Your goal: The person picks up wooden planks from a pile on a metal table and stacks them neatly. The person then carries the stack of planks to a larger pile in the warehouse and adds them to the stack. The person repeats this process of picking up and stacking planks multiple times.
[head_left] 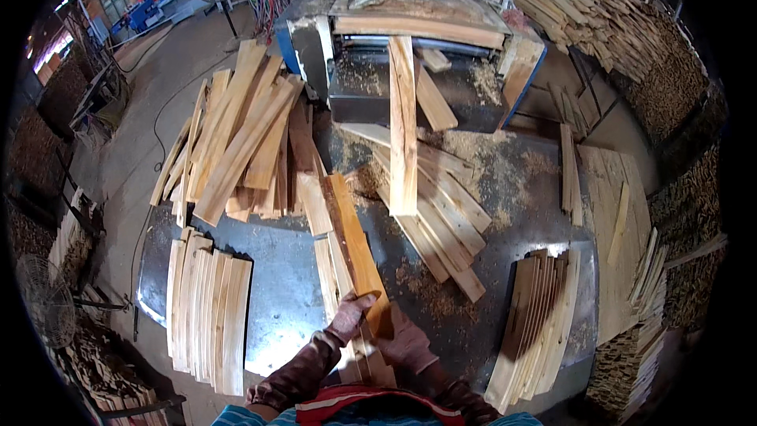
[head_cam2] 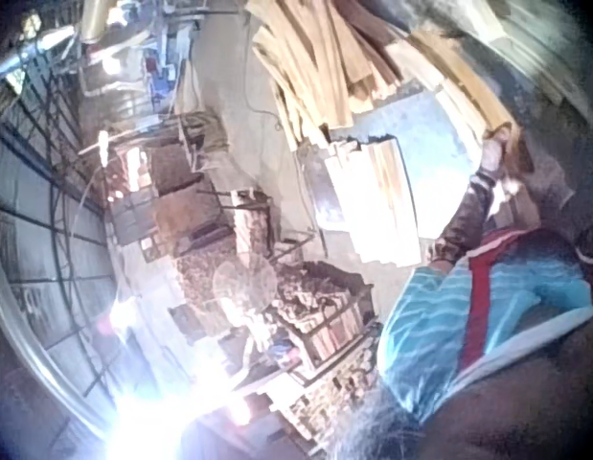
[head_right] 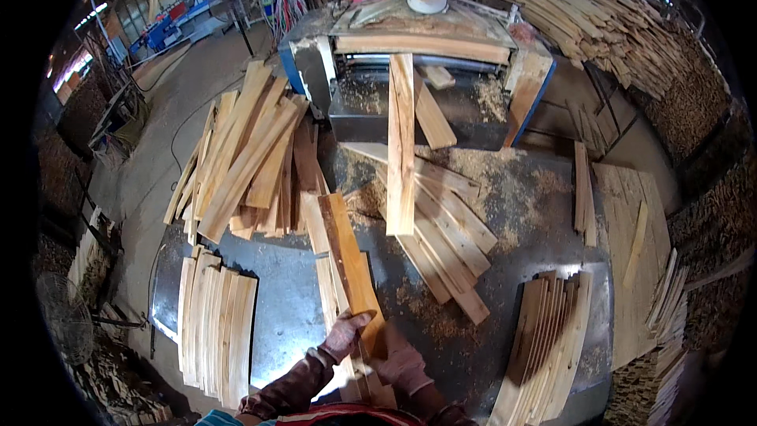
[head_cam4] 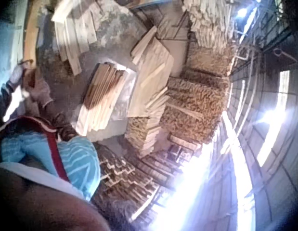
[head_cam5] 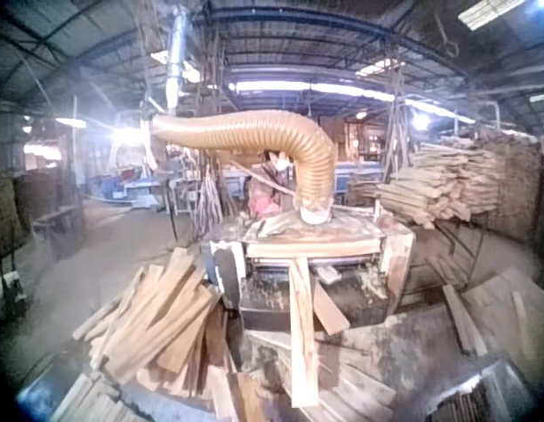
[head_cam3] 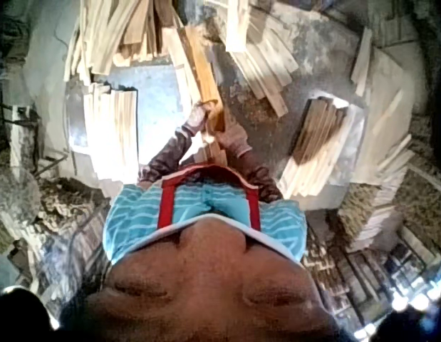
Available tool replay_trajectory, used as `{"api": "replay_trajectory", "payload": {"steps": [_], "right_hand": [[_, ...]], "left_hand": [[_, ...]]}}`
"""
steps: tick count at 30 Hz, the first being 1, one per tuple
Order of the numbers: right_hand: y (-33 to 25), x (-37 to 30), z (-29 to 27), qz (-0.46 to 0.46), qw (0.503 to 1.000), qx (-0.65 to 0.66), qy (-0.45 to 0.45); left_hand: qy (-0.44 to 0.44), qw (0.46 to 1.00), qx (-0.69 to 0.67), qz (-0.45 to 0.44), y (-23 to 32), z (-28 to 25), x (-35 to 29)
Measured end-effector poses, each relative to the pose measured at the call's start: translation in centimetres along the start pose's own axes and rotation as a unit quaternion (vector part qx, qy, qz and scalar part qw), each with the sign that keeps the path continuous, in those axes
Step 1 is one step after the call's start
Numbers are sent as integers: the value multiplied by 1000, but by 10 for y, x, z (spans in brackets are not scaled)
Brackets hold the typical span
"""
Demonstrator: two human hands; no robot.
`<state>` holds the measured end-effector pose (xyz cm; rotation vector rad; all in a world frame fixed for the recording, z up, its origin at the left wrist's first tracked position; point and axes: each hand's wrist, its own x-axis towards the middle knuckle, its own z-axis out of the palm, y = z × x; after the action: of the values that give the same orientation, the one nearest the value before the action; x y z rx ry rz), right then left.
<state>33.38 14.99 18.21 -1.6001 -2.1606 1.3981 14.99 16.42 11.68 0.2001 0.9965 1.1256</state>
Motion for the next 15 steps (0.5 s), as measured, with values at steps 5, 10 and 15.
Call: {"api": "replay_trajectory", "payload": {"steps": [5,10,15], "right_hand": [[1,-4,18,38,996,42,71],[-50,38,-34,-122,940,139,287],[-114,168,-111,-154,921,183,309]], "left_hand": [[27,997,31,66,31,33,1],[-89,973,120,178,103,79,2],[-75,951,131,269,130,56,23]]}}
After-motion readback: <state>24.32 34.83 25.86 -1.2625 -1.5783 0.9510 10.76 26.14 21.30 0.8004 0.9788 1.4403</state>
